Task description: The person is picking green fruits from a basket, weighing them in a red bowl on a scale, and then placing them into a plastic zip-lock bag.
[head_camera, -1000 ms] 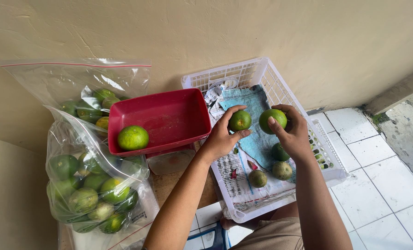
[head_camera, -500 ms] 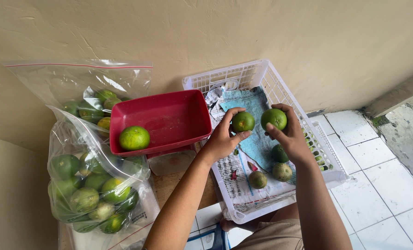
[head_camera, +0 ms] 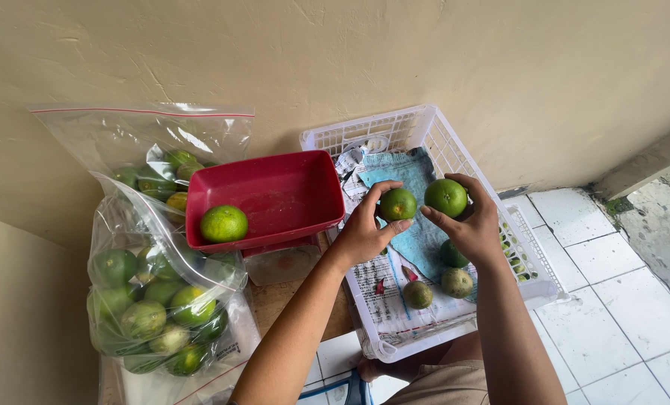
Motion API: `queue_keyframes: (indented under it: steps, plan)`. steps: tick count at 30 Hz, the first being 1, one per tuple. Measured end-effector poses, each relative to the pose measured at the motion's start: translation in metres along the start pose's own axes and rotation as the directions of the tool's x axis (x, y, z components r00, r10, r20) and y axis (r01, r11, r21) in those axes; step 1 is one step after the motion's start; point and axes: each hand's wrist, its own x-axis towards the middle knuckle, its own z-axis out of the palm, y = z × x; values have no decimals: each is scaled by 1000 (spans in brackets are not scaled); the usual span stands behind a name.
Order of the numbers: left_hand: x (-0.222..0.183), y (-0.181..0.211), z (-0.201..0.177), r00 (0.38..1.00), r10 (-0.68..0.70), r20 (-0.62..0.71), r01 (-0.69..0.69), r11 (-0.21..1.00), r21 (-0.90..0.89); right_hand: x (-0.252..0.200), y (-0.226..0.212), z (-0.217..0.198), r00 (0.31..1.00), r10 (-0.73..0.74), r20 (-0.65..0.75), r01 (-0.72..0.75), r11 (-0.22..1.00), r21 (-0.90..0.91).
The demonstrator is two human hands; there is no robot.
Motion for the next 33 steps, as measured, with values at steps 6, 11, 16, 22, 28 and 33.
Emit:
queue_keyframes:
  steps: [6, 11, 16, 22, 28, 33]
  plan:
    - [-6, 7, 5, 998, 41, -40, -41, 999, -5, 0, 1, 1, 1000, -23, -13, 24, 999, 27]
    - [-11, 13, 10, 995, 81, -54, -80, 997, 20, -2, 8, 0, 1000, -8, -20, 9, 998, 55]
    - [-13, 12, 11, 991, 118, -69, -114, 992, 59, 2, 7, 3, 1000, 5, -27, -3, 998, 70]
    - [-32, 39, 14, 993, 109, -37, -104, 987, 123, 7, -5, 11, 1000, -20, -14, 21, 996, 82]
    - [-57, 79, 6, 968, 242, -73, -231, 964, 133, 13, -12, 9, 992, -128, -2, 127, 988, 85]
    - [-78, 119, -39, 927, 329, -181, -276, 923, 269, 9, -42, 17, 981, -188, 51, 186, 982, 43]
